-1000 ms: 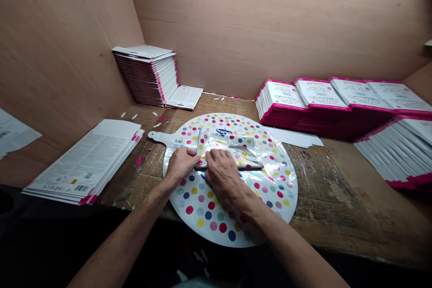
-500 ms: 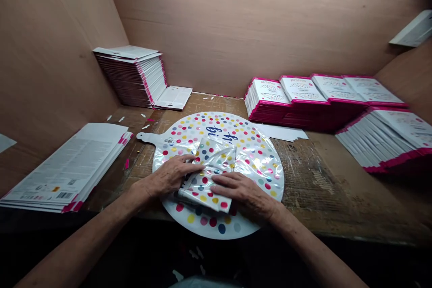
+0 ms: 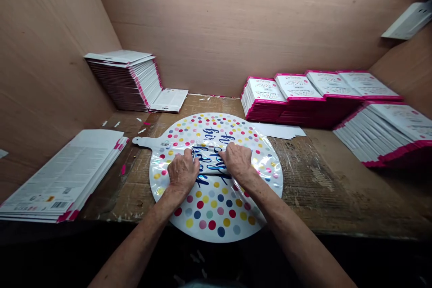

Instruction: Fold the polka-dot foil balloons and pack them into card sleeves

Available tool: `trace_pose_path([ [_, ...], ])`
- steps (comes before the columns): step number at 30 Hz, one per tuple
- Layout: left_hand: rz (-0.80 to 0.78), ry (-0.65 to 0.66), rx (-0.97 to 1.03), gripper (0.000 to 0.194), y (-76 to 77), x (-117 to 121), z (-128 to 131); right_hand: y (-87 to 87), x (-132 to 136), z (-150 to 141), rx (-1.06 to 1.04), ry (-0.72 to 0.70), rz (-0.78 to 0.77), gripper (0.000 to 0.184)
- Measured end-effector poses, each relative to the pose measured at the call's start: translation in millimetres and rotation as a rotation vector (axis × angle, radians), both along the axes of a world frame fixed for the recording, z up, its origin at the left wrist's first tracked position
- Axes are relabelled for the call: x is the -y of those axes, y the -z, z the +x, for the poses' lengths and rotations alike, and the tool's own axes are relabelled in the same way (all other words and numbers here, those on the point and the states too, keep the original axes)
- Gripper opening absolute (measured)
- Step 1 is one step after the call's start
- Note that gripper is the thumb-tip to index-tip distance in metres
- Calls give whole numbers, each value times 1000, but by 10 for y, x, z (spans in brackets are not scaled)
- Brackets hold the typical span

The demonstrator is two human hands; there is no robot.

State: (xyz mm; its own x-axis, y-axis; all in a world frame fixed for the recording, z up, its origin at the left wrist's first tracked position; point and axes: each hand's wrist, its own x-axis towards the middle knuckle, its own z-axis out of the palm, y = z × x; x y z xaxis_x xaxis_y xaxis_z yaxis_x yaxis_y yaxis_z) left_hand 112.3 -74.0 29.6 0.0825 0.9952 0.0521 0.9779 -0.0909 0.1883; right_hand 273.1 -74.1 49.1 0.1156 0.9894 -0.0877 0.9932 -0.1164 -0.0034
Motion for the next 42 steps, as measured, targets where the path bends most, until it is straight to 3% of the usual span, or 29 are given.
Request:
trace_pose_path([
  [5, 10, 29, -35, 35, 62, -31, 27, -177, -332, -172, -51, -151, -41, 46],
  [9, 31, 12, 90, 39, 58, -33, -33, -236, -409, -130, -137, -238, -113, 29],
  [13, 94, -34, 393, 57, 18, 11, -167, -198, -190, 31, -262, -333, -111, 18],
  [16, -96, -20, 707, 57, 21, 34, -231, -123, 21, 52, -455, -410, -109, 12],
  [18, -202, 22, 940, 55, 47, 54, -231, -61, 134, -27, -563, -401, -93, 16],
  [21, -168, 43, 1119, 53, 87, 106, -244, 33, 252, -214, -567, -324, -36, 23],
  [25, 12, -38, 916, 44, 54, 131, -620, 117, 353, -291, -490, -332, -21, 24],
  [28, 284, -173, 459, 37, -54, 108, -1228, 158, 377, -166, -483, -287, -27, 25],
  [30, 358, -281, 83, 38, -129, 104, -1634, 186, 380, -87, -513, -300, -34, 29],
  [32, 265, -343, -191, 39, -173, 100, -1923, 219, 391, -55, -509, -322, -25, 29],
  [34, 116, -319, -337, 44, -189, 80, -2070, 258, 410, -63, -475, -315, -2, 26],
  [38, -52, -213, -428, 49, -256, -28, -2129, 361, 434, -80, -462, -320, 68, 27],
  [42, -85, -175, -465, 46, -444, -110, -2162, 434, 431, -63, -490, -338, 119, 27],
])
